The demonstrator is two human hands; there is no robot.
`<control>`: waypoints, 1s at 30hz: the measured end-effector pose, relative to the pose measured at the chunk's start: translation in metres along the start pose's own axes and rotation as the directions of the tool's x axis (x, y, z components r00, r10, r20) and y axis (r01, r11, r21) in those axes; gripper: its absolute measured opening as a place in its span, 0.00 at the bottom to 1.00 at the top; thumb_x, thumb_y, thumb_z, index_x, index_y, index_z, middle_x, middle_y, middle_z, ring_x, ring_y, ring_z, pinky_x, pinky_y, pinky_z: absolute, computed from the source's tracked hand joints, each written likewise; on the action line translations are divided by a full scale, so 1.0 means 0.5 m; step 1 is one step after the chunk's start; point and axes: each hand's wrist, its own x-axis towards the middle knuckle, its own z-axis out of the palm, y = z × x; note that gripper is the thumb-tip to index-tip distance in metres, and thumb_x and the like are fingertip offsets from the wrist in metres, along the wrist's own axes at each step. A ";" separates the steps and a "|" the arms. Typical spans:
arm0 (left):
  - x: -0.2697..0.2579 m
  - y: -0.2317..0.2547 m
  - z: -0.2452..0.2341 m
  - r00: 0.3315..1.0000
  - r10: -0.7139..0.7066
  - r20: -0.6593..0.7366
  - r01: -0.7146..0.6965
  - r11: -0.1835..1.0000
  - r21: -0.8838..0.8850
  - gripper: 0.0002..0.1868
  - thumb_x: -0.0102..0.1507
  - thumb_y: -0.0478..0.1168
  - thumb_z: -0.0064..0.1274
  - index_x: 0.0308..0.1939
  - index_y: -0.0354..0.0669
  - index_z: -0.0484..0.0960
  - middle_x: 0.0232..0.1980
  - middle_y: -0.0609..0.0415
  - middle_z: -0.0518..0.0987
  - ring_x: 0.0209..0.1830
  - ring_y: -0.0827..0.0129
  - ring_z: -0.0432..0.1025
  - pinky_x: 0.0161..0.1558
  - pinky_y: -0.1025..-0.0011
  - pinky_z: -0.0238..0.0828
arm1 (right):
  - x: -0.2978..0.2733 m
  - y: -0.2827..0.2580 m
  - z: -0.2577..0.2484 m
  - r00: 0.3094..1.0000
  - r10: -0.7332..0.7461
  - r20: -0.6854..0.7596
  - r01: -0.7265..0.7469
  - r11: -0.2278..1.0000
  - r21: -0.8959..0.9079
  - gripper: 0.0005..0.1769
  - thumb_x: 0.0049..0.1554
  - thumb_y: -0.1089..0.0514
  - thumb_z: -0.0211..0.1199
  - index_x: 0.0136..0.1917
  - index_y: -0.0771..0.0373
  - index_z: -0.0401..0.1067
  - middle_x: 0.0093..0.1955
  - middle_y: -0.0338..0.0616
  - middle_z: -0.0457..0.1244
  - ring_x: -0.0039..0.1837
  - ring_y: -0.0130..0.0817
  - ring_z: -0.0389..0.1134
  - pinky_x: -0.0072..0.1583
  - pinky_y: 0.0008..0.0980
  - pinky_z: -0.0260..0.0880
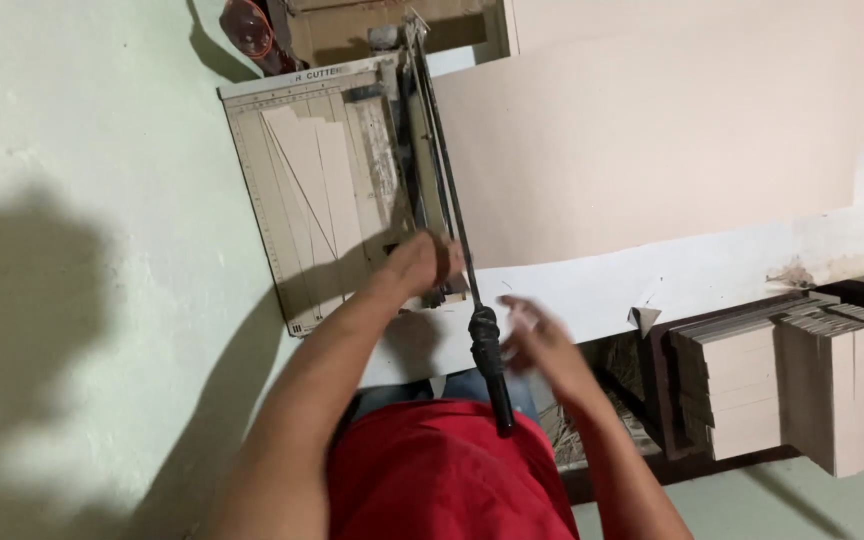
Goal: The person uses a manual paper cutter to trim large sheets of paper. They align the paper against the guide, pull down the cutting lever to slice the sheet, and then remove the cut pieces.
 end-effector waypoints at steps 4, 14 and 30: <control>-0.183 -0.062 0.068 0.908 -0.402 0.116 0.070 -0.127 -0.989 0.06 0.61 0.43 0.53 0.42 0.56 0.79 0.44 0.57 0.78 0.41 0.60 0.73 0.40 0.57 0.66 | 0.212 0.202 -0.057 0.856 0.264 -0.444 0.122 0.732 0.670 0.38 0.65 0.39 0.60 0.76 0.53 0.44 0.56 0.55 0.61 0.53 0.56 0.70 0.55 0.54 0.71; -0.337 0.057 0.130 0.911 -0.071 0.406 0.075 -0.940 -0.333 0.10 0.66 0.44 0.52 0.48 0.46 0.83 0.56 0.52 0.75 0.47 0.53 0.78 0.46 0.58 0.76 | 0.299 0.340 -0.132 0.905 0.205 -0.372 0.238 0.480 0.844 0.17 0.66 0.47 0.63 0.42 0.50 0.59 0.35 0.42 0.67 0.32 0.31 0.68 0.35 0.26 0.71; -0.251 -0.004 0.167 0.683 0.087 0.725 0.108 -0.994 0.017 0.21 0.69 0.48 0.51 0.61 0.42 0.72 0.61 0.41 0.67 0.60 0.44 0.67 0.59 0.47 0.66 | 0.299 0.238 -0.055 0.878 0.213 -0.428 0.110 0.782 0.614 0.19 0.65 0.46 0.65 0.55 0.63 0.66 0.50 0.50 0.70 0.50 0.43 0.74 0.52 0.49 0.79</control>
